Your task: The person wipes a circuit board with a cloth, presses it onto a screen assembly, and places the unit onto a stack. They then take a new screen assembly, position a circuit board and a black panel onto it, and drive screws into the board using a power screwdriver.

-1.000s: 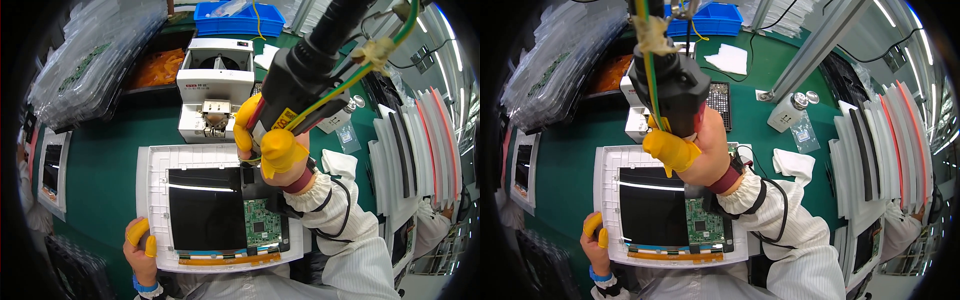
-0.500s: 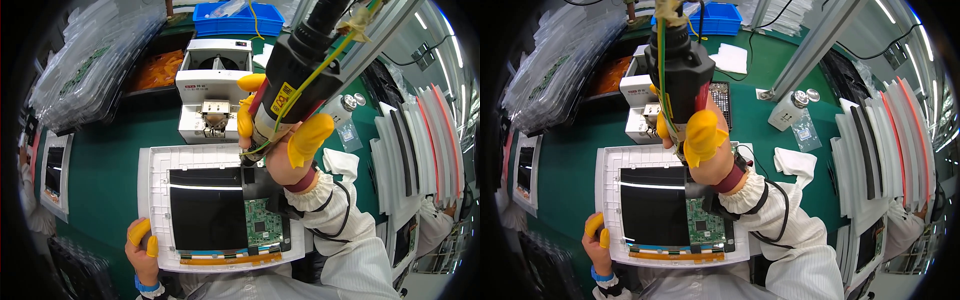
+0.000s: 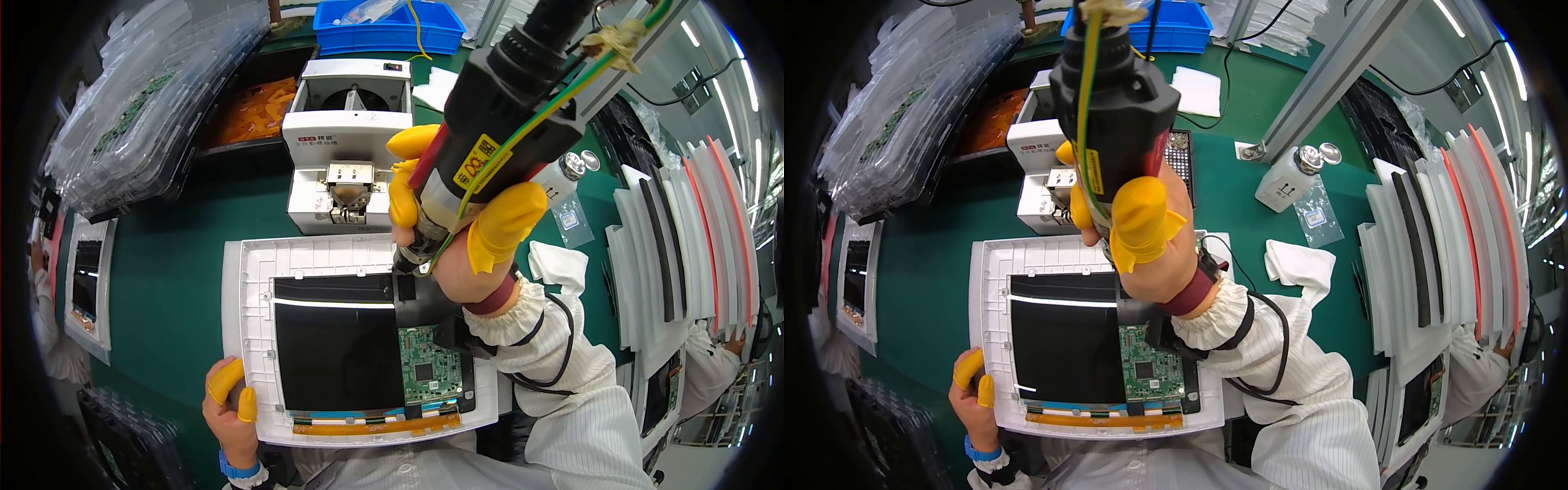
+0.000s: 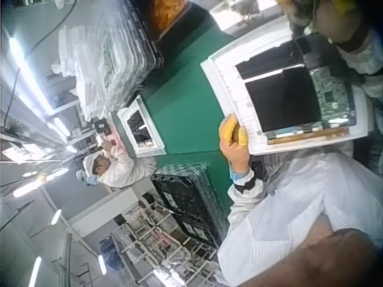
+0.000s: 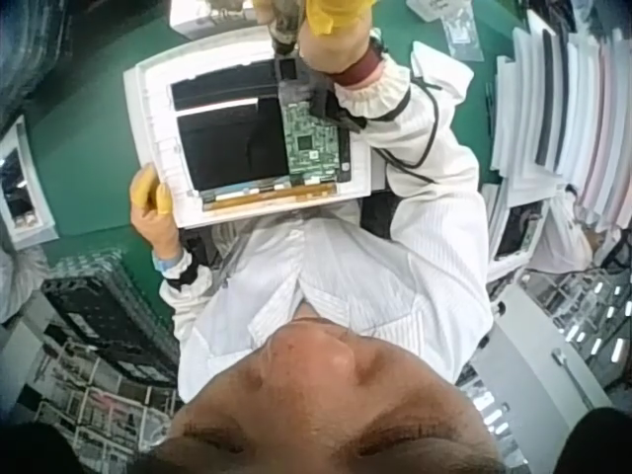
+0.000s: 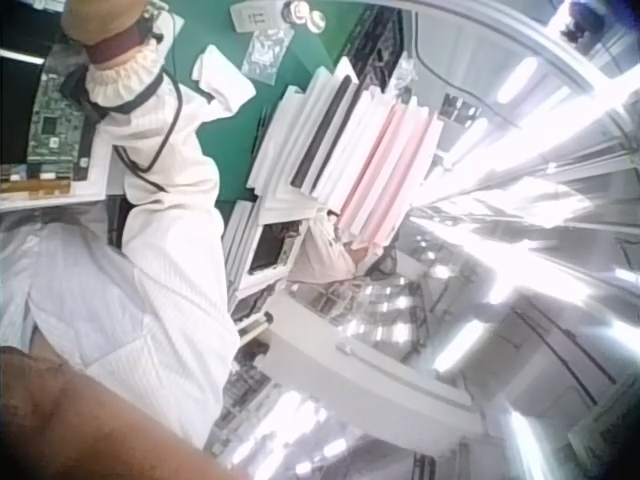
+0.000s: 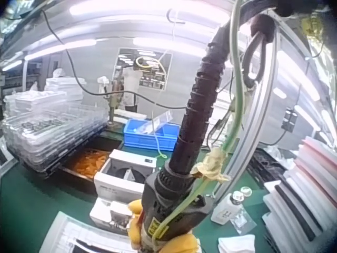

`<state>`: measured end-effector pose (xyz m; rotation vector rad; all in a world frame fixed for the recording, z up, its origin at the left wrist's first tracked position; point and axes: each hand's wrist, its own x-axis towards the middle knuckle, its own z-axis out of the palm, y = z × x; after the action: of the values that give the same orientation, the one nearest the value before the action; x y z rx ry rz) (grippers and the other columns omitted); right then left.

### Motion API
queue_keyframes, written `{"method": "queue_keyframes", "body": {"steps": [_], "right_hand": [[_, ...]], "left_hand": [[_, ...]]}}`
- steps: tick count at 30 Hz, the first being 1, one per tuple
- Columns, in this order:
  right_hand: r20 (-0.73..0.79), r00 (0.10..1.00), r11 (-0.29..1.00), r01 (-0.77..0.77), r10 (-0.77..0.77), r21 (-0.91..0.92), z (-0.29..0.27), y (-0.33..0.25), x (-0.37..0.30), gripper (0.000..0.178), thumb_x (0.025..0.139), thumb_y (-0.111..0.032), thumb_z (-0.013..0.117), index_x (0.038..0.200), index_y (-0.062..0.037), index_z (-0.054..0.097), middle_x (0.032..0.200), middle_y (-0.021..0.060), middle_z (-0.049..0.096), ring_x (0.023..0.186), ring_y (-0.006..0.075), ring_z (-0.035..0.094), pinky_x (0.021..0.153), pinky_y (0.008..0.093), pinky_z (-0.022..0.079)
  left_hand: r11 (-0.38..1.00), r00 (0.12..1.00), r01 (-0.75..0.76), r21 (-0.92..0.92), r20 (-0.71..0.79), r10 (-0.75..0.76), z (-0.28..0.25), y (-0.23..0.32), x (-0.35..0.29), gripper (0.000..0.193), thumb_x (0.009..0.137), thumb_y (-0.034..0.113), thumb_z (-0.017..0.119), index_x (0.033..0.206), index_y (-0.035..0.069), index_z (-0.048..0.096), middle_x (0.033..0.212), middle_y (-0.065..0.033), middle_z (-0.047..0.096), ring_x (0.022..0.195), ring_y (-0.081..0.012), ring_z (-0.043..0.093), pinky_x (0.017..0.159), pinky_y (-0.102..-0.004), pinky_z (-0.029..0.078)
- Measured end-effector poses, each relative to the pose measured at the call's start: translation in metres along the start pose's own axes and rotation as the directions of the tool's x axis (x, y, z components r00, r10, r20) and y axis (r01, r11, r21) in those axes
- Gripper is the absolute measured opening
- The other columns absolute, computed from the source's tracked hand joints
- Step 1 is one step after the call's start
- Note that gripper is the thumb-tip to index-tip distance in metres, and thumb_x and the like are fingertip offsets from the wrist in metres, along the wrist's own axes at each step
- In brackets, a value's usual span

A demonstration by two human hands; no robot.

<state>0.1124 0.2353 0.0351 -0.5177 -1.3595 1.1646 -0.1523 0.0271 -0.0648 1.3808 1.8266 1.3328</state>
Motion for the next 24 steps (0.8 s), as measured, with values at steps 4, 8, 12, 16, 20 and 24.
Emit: {"method": "queue_keyframes", "body": {"steps": [4, 8, 12, 16, 20, 24], "right_hand": [[0.077, 0.997, 1.0, -0.004, 0.005, -0.009, -0.004, 0.001, 0.002, 0.1, 0.071, -0.085, 0.032, 0.111, 0.0034, 0.054, 0.07, 0.0088, 0.057, 0.05, 0.0113, 0.053, 0.045, 0.0212, 0.045], [0.029, 1.0, 0.998, -0.006, 0.004, 0.063, 0.0, 0.001, 0.001, 0.095, 0.072, -0.084, 0.032, 0.109, 0.0006, 0.055, 0.069, 0.0087, 0.056, 0.048, 0.0117, 0.052, 0.043, 0.0217, 0.044], [0.061, 0.996, 0.998, 0.069, -0.069, 0.008, -0.002, 0.003, -0.001, 0.092, 0.074, -0.083, 0.031, 0.108, -0.0002, 0.055, 0.068, 0.0087, 0.056, 0.047, 0.0119, 0.051, 0.042, 0.0213, 0.043], [0.058, 0.998, 1.0, 0.009, -0.008, -0.011, -0.005, 0.0, -0.002, 0.096, 0.073, -0.085, 0.031, 0.111, 0.0011, 0.054, 0.069, 0.0085, 0.056, 0.049, 0.0111, 0.051, 0.043, 0.0211, 0.042], [-0.028, 0.999, 0.997, 0.021, -0.019, 0.072, -0.003, -0.004, -0.003, 0.099, 0.072, -0.085, 0.035, 0.113, 0.0031, 0.053, 0.07, 0.0085, 0.056, 0.05, 0.0118, 0.051, 0.045, 0.022, 0.043], [0.066, 0.973, 0.959, 0.204, -0.221, 0.199, -0.02, -0.036, 0.006, 0.075, 0.085, -0.063, 0.048, 0.12, 0.004, 0.049, 0.076, 0.0101, 0.056, 0.056, 0.0141, 0.05, 0.05, 0.0248, 0.042]], "left_hand": [[1.0, 1.0, 0.015, -0.008, -0.001, -0.015, 0.001, 0.002, 0.0, 0.029, 0.079, 0.013, 0.071, 0.104, 0.001, 0.064, 0.114, -0.0141, 0.06, 0.106, -0.0258, 0.056, 0.095, -0.035, 0.041], [1.0, 1.0, -0.005, 0.028, 0.012, 0.004, -0.001, 0.0, 0.0, 0.029, 0.079, 0.012, 0.07, 0.105, 0.001, 0.064, 0.114, -0.0142, 0.059, 0.106, -0.0257, 0.056, 0.095, -0.0346, 0.041], [1.0, 1.0, 0.001, 0.006, 0.007, -0.001, -0.001, 0.0, 0.0, 0.028, 0.079, 0.01, 0.07, 0.105, 0.0, 0.064, 0.114, -0.0141, 0.059, 0.106, -0.0258, 0.056, 0.095, -0.0345, 0.041], [1.0, 1.0, 0.0, -0.008, 0.011, 0.0, -0.001, -0.001, 0.0, 0.028, 0.079, 0.01, 0.069, 0.105, 0.0, 0.064, 0.114, -0.0136, 0.059, 0.106, -0.0255, 0.056, 0.096, -0.0344, 0.041], [1.0, 1.0, -0.011, -0.025, 0.017, 0.012, 0.0, 0.0, 0.001, 0.029, 0.079, 0.009, 0.069, 0.105, 0.0, 0.064, 0.114, -0.0132, 0.059, 0.106, -0.0248, 0.056, 0.095, -0.0341, 0.041], [0.999, 1.0, -0.014, -0.029, 0.016, 0.015, -0.001, -0.001, 0.0, 0.028, 0.08, 0.01, 0.07, 0.105, -0.001, 0.063, 0.114, -0.0128, 0.059, 0.106, -0.0239, 0.056, 0.095, -0.0331, 0.041]]}}
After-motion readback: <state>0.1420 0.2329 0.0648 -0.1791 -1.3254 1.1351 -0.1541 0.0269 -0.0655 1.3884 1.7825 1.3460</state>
